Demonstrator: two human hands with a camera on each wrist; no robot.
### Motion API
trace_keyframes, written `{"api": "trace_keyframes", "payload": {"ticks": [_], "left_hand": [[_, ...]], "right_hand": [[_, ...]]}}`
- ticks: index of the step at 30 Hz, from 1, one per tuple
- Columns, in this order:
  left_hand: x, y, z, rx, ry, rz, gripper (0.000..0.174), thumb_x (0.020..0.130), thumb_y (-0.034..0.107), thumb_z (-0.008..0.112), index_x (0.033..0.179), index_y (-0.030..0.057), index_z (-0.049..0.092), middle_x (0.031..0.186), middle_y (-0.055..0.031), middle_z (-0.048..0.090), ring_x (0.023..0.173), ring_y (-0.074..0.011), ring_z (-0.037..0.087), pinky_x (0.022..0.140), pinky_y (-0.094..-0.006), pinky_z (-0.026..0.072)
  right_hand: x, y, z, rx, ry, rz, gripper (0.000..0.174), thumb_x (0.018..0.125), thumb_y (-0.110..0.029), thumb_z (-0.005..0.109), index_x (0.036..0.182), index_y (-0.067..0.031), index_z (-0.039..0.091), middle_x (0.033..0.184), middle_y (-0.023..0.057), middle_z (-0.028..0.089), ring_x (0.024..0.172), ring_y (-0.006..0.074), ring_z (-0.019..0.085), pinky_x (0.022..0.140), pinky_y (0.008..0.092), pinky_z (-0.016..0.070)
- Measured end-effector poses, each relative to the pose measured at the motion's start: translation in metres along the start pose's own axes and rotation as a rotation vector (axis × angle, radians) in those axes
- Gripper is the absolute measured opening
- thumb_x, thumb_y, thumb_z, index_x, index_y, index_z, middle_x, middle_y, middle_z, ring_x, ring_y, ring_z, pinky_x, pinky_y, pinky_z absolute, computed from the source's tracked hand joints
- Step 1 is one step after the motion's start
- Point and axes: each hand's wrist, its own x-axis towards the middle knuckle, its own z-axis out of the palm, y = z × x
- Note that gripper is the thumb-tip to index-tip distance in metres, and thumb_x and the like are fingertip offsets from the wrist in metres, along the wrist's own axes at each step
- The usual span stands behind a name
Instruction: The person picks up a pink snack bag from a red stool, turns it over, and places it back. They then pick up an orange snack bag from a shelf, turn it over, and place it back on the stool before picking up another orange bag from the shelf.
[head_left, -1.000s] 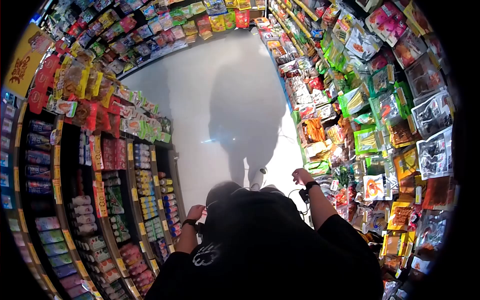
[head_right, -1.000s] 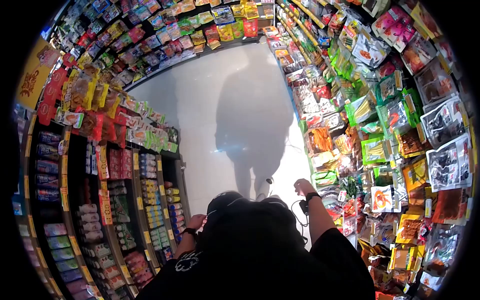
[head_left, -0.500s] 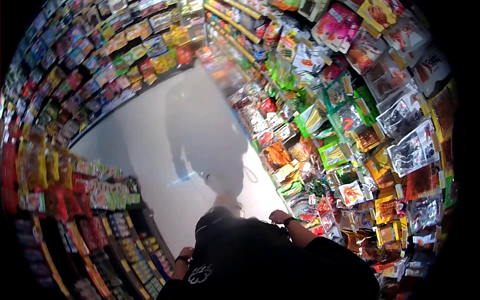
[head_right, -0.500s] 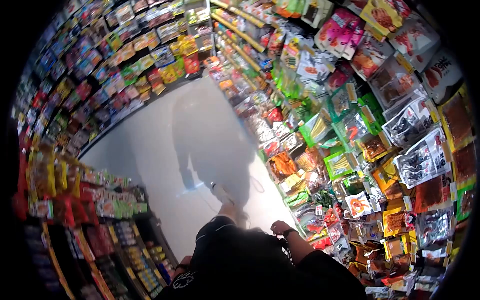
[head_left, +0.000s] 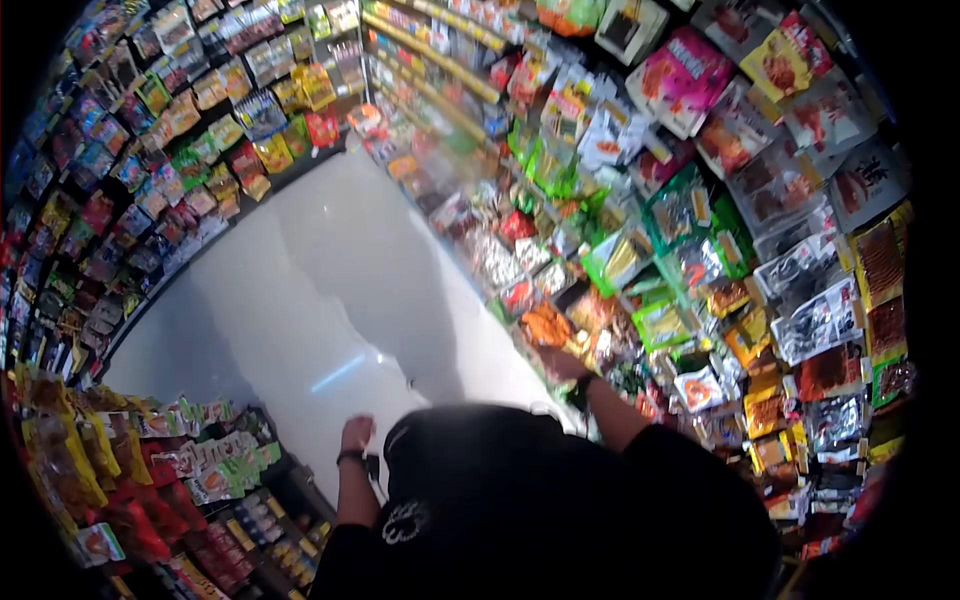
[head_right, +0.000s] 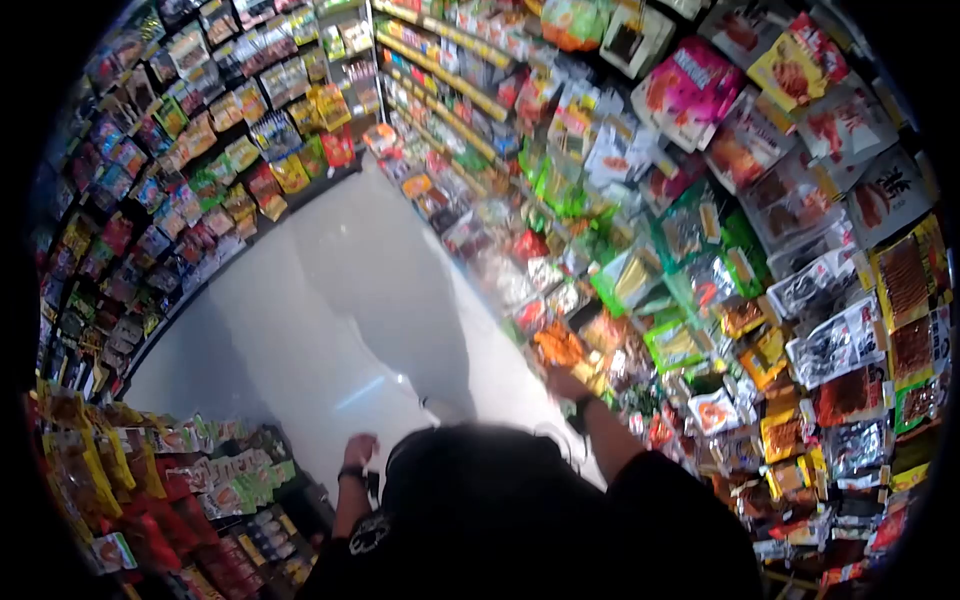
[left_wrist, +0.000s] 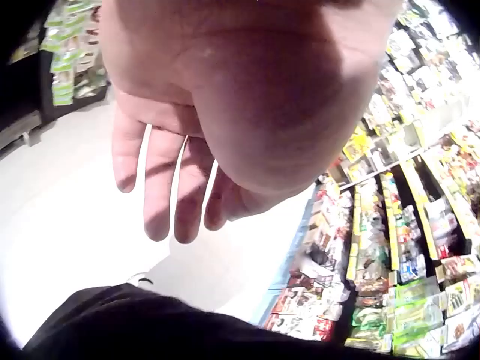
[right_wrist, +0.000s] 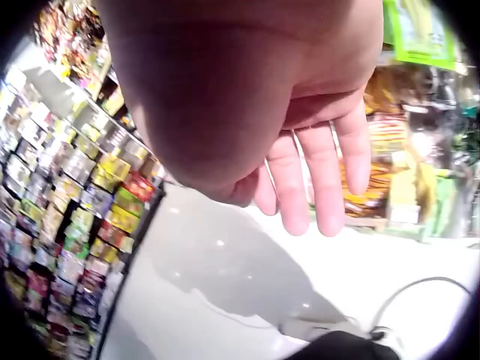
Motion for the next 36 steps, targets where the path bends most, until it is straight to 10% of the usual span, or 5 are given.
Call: {"api": "trace_keyframes", "payload": {"ticks": [10, 14, 30, 33, 36], "left_hand": [[0.030, 0.118, -0.132, -0.344, 0.187, 0.076, 0.026, 0.098, 0.015, 0.057, 0.113, -0.0016, 0.070, 0.097, -0.0149, 0.074, 0.085, -0.0209, 0.072, 0.078, -0.0330, 0.0580], [0.030, 0.151, -0.171, -0.375, 0.218, 0.171, 0.024, 0.099, 0.012, 0.057, 0.116, -0.0011, 0.068, 0.097, -0.0134, 0.073, 0.086, -0.0193, 0.071, 0.080, -0.0321, 0.0568], [0.017, 0.254, -0.341, -0.285, 0.599, 0.231, 0.022, 0.101, 0.012, 0.059, 0.116, 0.0000, 0.069, 0.099, -0.0084, 0.074, 0.092, -0.0164, 0.071, 0.086, -0.0299, 0.0534], [0.039, 0.266, -0.359, -0.363, 0.688, 0.271, 0.021, 0.102, 0.011, 0.058, 0.114, -0.0005, 0.070, 0.097, -0.0085, 0.074, 0.092, -0.0164, 0.071, 0.086, -0.0292, 0.0534], [0.066, 0.295, -0.362, -0.279, 0.654, 0.283, 0.021, 0.102, 0.011, 0.058, 0.114, -0.0014, 0.069, 0.097, -0.0089, 0.073, 0.091, -0.0161, 0.071, 0.086, -0.0289, 0.0535]], "right_hand": [[0.049, -0.530, -0.103, -0.076, 0.485, -0.529, 0.017, 0.097, -0.018, 0.066, 0.096, -0.0019, 0.069, 0.081, 0.0043, 0.066, 0.075, 0.0125, 0.062, 0.082, 0.0305, 0.0531], [0.063, -0.571, -0.098, -0.135, 0.525, -0.817, 0.051, 0.093, -0.014, 0.069, 0.065, -0.0044, 0.028, 0.056, 0.0065, 0.028, 0.052, 0.0164, 0.025, 0.050, 0.0349, 0.0266], [0.154, -0.611, -0.135, -0.351, 0.500, -1.026, 0.040, 0.089, -0.016, 0.070, 0.063, -0.0053, 0.042, 0.054, 0.0083, 0.040, 0.051, 0.0270, 0.047, 0.051, 0.0387, 0.0380], [0.170, -0.608, -0.153, -0.235, 0.479, -0.994, 0.020, 0.089, -0.024, 0.071, 0.083, -0.0072, 0.063, 0.075, 0.0088, 0.059, 0.064, 0.0261, 0.059, 0.063, 0.0357, 0.0475], [0.166, -0.597, -0.182, -0.477, 0.561, -0.998, 0.070, 0.087, -0.038, 0.076, 0.149, -0.0194, 0.050, 0.145, 0.0170, 0.052, 0.120, 0.0346, 0.060, 0.097, 0.0413, 0.0518]]}}
